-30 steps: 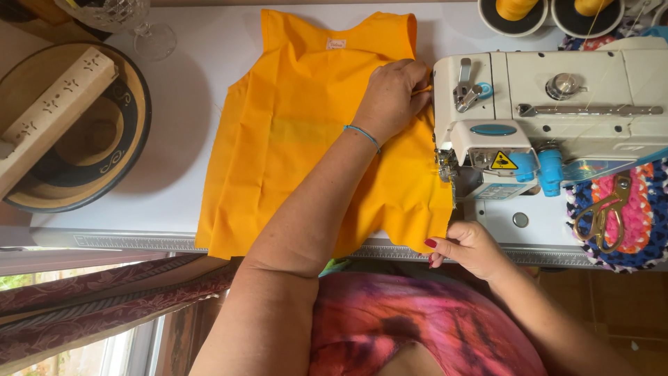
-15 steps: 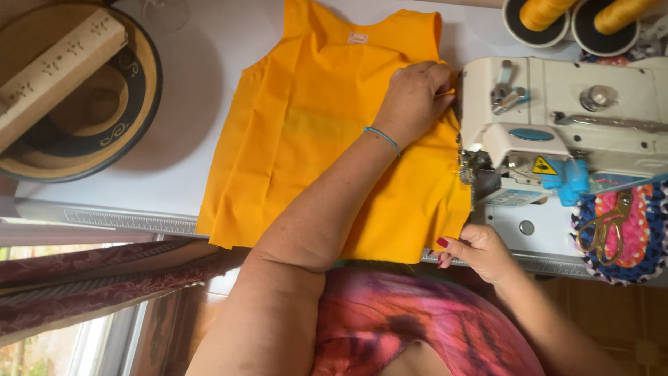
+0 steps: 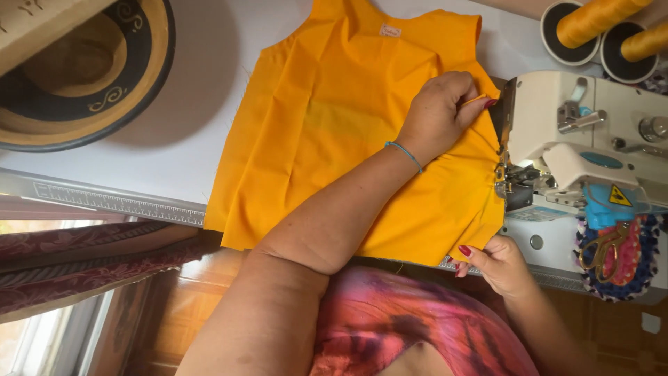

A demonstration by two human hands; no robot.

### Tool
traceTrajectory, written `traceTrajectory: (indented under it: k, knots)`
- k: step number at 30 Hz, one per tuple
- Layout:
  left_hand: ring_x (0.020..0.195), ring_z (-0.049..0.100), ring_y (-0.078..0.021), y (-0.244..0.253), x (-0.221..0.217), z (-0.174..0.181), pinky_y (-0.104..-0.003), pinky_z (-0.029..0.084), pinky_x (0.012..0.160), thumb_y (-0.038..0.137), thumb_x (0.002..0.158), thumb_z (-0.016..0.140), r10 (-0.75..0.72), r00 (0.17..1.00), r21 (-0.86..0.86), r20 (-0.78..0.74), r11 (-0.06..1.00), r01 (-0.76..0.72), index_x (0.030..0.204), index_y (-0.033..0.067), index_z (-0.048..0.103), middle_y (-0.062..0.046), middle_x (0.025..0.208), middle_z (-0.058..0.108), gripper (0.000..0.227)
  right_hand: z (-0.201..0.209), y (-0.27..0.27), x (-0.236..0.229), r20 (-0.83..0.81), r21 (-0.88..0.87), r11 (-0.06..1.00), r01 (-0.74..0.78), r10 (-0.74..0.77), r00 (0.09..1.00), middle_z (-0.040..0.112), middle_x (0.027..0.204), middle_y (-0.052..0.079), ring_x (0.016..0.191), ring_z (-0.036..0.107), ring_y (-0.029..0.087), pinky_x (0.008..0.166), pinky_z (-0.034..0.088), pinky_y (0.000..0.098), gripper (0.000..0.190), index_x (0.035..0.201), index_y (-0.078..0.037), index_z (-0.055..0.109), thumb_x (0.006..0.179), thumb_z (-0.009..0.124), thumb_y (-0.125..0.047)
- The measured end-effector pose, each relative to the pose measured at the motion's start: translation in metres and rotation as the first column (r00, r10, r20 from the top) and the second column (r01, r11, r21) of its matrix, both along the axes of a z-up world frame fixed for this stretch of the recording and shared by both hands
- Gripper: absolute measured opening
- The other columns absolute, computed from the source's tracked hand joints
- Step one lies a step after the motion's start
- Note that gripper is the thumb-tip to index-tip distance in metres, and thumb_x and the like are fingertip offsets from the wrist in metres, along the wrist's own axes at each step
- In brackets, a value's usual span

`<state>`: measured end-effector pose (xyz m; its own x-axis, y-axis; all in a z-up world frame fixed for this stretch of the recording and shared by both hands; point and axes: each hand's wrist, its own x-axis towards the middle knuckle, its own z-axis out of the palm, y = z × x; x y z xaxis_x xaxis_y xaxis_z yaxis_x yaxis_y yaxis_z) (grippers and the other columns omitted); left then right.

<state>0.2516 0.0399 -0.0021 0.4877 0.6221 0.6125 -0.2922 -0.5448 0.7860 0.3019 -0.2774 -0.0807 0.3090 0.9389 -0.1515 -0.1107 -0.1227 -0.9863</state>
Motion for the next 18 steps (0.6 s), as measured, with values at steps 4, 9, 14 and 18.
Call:
traceTrajectory:
  k: [4,9,14,18]
  knots:
    - [0.067,0.053,-0.0201,-0.0012,-0.0039,-0.0016,-0.035,0.044,0.068,0.033,0.093,0.06,-0.013,1.0,0.022,0.016,1.0,0.013,0.077,0.0155,0.047,0.002,0.071,0.053,0.027,-0.0021,-0.0053,0.001,-0.034,0.003,1.0,0.012,-0.012,0.999,0.076,0.083,0.021,0.059,0.073,0.026,0.047,0.068,0.0337,0.012,0.098,0.007,0.072,0.094,0.066,-0.003]
    - [0.067,0.052,-0.0199,-0.0013,-0.0066,0.0027,-0.035,0.043,0.066,0.034,0.093,0.057,-0.026,1.0,0.002,0.005,1.0,0.026,0.076,0.0158,0.047,0.002,0.071,0.052,0.027,-0.0021,-0.0053,0.0005,-0.013,-0.022,0.999,0.041,-0.041,0.999,0.076,0.082,0.022,0.056,0.072,0.025,0.045,0.066,0.0338,0.013,0.094,0.008,0.073,0.094,0.065,-0.003]
    - [0.066,0.051,-0.0212,-0.0004,-0.0046,0.0031,-0.036,0.042,0.065,0.033,0.091,0.058,-0.013,1.0,0.018,-0.009,1.0,0.013,0.073,0.0167,0.042,0.002,0.07,0.05,0.029,-0.0038,-0.0074,0.0017,-0.021,-0.027,0.998,0.054,-0.055,0.998,0.075,0.082,0.021,0.058,0.071,0.026,0.045,0.065,0.0333,0.015,0.09,0.007,0.072,0.095,0.066,-0.006]
    - [0.066,0.05,-0.0209,0.0002,-0.0064,0.0044,-0.036,0.041,0.065,0.029,0.09,0.06,-0.012,1.0,0.013,-0.013,1.0,0.012,0.073,0.0171,0.041,0.002,0.069,0.05,0.029,-0.0017,-0.0055,-0.0006,-0.006,-0.009,0.998,0.056,-0.056,0.998,0.073,0.077,0.02,0.057,0.069,0.025,0.048,0.064,0.0334,0.015,0.088,0.006,0.07,0.096,0.064,-0.005]
